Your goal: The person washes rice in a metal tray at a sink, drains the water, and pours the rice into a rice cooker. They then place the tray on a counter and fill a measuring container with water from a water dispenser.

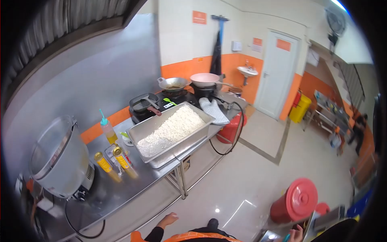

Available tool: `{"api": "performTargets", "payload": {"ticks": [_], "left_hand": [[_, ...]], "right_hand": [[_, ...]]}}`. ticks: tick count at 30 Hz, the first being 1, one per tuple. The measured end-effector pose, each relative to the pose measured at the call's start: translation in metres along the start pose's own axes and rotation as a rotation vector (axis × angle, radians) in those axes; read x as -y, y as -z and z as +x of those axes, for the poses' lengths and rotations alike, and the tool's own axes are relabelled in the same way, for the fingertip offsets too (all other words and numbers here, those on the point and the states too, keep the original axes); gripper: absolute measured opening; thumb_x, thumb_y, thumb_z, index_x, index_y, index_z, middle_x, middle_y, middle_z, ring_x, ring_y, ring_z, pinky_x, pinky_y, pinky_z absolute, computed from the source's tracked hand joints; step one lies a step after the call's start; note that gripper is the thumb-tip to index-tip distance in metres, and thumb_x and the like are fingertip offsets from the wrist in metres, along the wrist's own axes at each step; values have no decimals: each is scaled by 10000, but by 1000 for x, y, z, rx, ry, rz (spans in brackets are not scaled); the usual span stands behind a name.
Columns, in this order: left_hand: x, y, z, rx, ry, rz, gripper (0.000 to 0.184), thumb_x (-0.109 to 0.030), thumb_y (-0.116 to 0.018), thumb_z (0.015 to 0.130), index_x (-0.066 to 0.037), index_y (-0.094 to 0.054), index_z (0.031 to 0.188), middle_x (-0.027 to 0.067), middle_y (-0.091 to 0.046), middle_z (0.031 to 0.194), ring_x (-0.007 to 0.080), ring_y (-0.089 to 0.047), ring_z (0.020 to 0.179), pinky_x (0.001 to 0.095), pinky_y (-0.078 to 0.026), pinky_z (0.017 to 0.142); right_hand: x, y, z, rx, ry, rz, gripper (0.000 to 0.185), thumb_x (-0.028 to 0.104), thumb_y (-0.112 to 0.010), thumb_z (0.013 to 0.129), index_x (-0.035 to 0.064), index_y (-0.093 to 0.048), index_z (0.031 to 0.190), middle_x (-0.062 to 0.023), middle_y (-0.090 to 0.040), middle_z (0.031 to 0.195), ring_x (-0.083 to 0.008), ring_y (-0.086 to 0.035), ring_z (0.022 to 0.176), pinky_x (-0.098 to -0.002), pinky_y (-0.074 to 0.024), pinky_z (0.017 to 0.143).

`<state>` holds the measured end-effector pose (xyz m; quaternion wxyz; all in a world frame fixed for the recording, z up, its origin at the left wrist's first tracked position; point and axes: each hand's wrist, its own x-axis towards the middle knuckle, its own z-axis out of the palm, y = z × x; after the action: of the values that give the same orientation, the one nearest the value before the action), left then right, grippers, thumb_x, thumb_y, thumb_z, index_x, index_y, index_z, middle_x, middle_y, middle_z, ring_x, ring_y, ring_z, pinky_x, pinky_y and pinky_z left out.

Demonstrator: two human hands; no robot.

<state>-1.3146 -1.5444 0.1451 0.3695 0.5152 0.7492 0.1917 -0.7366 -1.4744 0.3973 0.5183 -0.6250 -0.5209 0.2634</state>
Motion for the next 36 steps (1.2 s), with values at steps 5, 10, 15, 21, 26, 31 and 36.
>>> {"api": "performTargets", "payload": {"ticks": [5,10,15,21,26,31,36], "left_hand": [[-56,24,58,-134,172,-582,326,-271,-510,833,-54,-502,1076,84,-581,975,170,-564,907,297,-444,765],[-215,125,87,-135,94,-1237,387,-292,-490,861,-99,-394,1182,127,-474,1153,218,-494,1047,354,-392,887],[-248,161,166,-59,-135,-1974,201,-207,-450,882,-154,-439,1076,157,-399,1235,308,-390,1160,420,-324,981],[-267,192,244,-304,-52,-2113,134,-129,-480,862,-208,-465,970,141,-377,1250,284,-332,1204,395,-271,1015],[-268,199,282,-423,-114,-2185,185,-111,-499,850,-166,-430,1013,125,-387,1220,267,-357,1183,369,-273,1013],[-318,210,315,-1248,190,-1863,285,-95,-494,857,-17,-310,1059,95,-432,1079,170,-481,1007,302,-424,858],[-335,197,351,-1848,120,-1420,258,-95,-446,876,-21,-281,1060,110,-477,924,138,-545,735,271,-506,625]], "right_hand": [[15,-194,213,424,195,53,175,16,-512,785,-39,-556,946,-119,-600,821,-155,-577,715,-264,-454,649],[149,-445,323,915,804,128,128,89,-550,795,-8,-601,862,-94,-604,729,-150,-566,682,-259,-436,644],[247,-661,326,1154,1210,197,148,125,-569,775,7,-592,861,-105,-570,905,-249,-539,851,-332,-417,745],[274,-838,305,1007,1527,21,388,269,-546,789,75,-499,1122,-162,-472,1124,-315,-418,1068,-424,-328,900],[296,-916,307,1247,1602,-13,365,319,-507,811,131,-497,1123,-134,-514,1022,-281,-475,983,-422,-365,806],[314,-965,301,1664,1457,106,267,335,-480,837,74,-521,876,-119,-542,746,-260,-526,737,-378,-386,649],[321,-997,296,2040,1358,-39,351,353,-431,870,20,-536,839,-151,-536,662,-238,-506,599,-336,-397,592]]}}
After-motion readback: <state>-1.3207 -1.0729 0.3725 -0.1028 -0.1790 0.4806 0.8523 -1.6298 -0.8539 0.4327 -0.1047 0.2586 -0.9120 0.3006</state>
